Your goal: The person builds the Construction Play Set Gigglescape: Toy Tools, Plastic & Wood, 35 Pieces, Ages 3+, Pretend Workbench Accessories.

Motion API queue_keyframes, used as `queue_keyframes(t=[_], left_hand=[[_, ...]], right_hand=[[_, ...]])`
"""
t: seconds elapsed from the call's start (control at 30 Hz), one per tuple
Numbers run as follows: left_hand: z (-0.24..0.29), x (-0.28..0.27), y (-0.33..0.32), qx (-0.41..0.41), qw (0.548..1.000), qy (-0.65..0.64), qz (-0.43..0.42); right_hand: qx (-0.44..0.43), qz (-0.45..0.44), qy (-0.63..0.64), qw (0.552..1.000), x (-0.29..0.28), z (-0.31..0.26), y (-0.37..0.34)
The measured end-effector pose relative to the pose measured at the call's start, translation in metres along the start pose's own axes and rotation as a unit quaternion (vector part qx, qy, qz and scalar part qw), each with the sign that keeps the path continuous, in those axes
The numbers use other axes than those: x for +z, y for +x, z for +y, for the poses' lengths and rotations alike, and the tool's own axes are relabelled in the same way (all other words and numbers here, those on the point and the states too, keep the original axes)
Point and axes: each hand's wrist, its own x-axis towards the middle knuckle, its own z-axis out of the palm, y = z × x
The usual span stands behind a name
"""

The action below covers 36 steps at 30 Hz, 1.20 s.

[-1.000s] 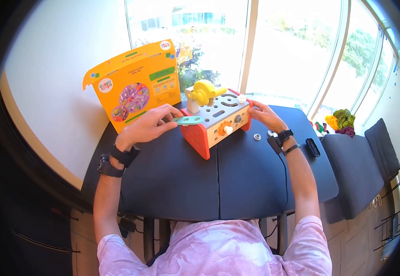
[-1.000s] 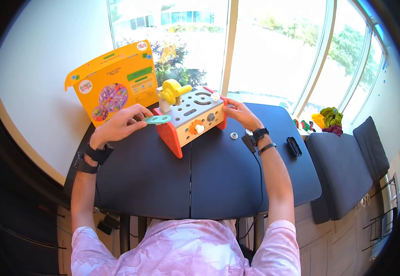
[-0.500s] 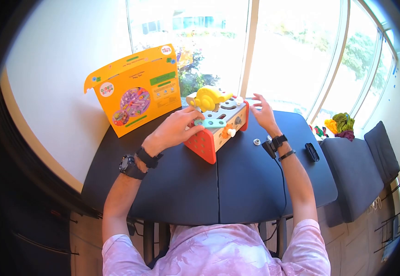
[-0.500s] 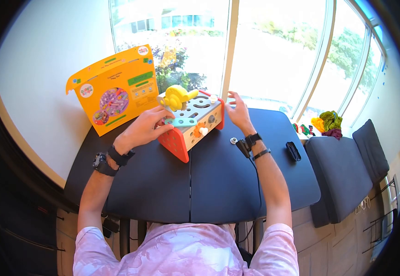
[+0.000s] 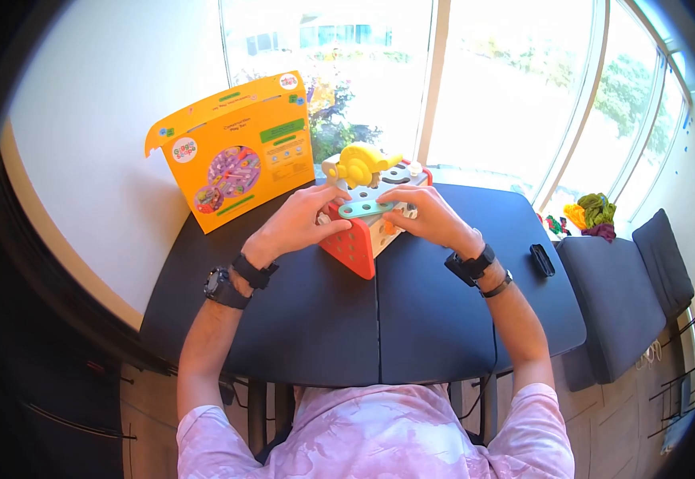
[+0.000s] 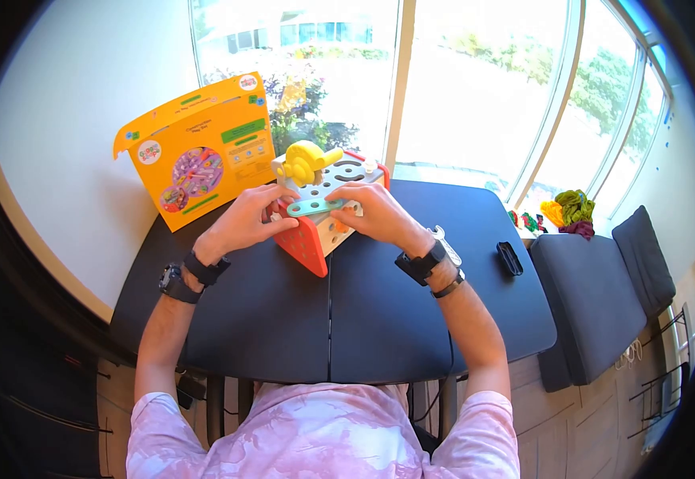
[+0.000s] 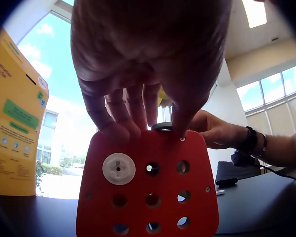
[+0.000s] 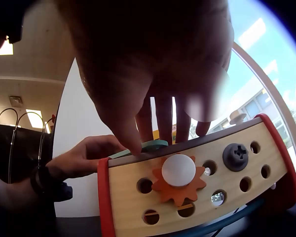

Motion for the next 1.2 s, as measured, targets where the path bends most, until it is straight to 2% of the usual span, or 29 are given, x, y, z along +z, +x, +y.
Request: queue_keyframes(t=[0.33, 0.43, 0.53, 0.67, 0.87, 0.97, 1.07, 1.2], left_hand=[[-0.004, 0.003, 0.000, -0.005, 1.000, -0.005, 0.007], [-0.004, 0.004, -0.001, 0.000, 1.000, -0.003, 0.009], [-0.004, 0.005, -0.001, -0.003, 1.000, -0.005, 0.014], [-0.013, 0.014, 0.000, 0.034, 0.998, -0.020, 0.056], [-0.016, 0.021, 0.000, 0.044, 0.997, -0.014, 0.068], [-0.014, 0.020, 0.000, 0.038, 0.997, -0.022, 0.063], [-0.002, 0.013, -0.001, -0.011, 0.999, -0.023, 0.032], [-0.014, 0.022, -0.001, 0.031, 0.997, -0.020, 0.067]], right_hand=[[0.020, -0.012, 0.007, 1.000, 0.002, 0.008, 0.000], [0.055, -0.026, 0.014, 0.998, -0.001, 0.002, -0.001], [0.031, 0.005, -0.006, 0.999, 0.000, -0.001, -0.001], [0.024, 0.002, 0.000, 1.000, 0.001, 0.005, -0.001], [0.031, 0.002, 0.002, 1.000, 0.001, 0.004, 0.001], [0.033, 0.002, 0.000, 0.999, 0.001, 0.004, 0.001], [0.034, 0.004, 0.000, 0.999, 0.002, 0.004, 0.001], [0.035, 0.007, 0.002, 0.999, 0.002, 0.005, 0.001]])
